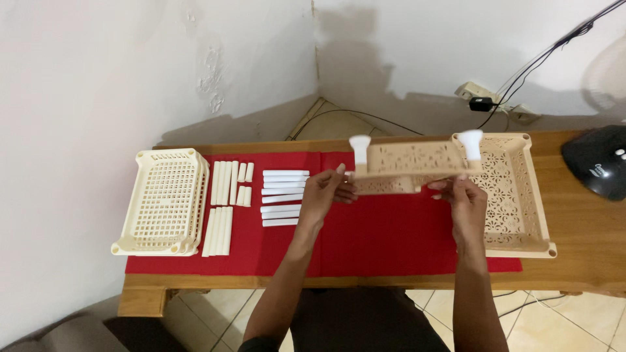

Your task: The person assembles beige plastic trays by inserting white cylindrical rods into corner holes and attaching circular caps. They handle multiple trays and rods, stacking the assembled trays on the right side of the table.

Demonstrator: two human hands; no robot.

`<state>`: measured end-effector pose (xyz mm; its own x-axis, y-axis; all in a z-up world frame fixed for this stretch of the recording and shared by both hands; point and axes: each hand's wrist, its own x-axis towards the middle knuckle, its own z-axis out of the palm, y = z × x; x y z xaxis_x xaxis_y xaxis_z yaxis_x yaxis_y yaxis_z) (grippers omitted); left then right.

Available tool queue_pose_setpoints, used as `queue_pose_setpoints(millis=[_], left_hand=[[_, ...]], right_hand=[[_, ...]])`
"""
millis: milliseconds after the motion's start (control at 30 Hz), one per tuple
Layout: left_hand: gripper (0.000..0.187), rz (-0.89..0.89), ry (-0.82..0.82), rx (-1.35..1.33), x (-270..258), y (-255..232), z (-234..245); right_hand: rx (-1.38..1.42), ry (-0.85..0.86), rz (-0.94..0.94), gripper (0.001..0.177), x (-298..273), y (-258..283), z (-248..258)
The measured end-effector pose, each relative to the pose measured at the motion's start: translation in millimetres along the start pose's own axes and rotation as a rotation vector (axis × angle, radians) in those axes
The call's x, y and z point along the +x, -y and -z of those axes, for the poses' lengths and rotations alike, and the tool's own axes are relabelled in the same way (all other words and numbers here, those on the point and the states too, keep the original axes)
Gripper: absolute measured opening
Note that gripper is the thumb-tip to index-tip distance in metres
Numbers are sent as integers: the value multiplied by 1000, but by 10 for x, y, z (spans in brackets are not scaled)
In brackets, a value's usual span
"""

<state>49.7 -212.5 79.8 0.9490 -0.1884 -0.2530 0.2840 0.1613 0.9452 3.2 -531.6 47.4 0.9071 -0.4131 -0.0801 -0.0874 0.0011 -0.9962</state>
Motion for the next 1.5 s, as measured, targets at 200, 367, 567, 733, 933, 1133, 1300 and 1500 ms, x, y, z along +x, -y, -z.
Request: queue_pose_setpoints(millis=[200,367,567,733,933,1133,1300,1500], left_hand=[[21,-14,-65,44,-33,131,12],[41,93,-133,155,-22,427,111],[35,99,-185,362,71,1002,181],[26,-33,-256,530,113,1273,156],[21,-117,-374,644,121,1329,48],[17,-220,-428,681,16,1114,-21],[21,-270,-19,603,-141,802,-384],[55,-575,700,862,-291,798,-968]], right_hand=[[140,174,-32,24,13,-319,48],[-182,149,-238,39,-133,-219,-66],[-389,96,-201,30,-137,-558,-237],[-474,65,101,29,-100,-941,-265],[-663,37,117,23,-8,-1117,-253],[-612,25,153,24,-136,-956,-267],[-599,74,42,27,-483,-640,-100],[-500,156,201,42,-938,-521,210]])
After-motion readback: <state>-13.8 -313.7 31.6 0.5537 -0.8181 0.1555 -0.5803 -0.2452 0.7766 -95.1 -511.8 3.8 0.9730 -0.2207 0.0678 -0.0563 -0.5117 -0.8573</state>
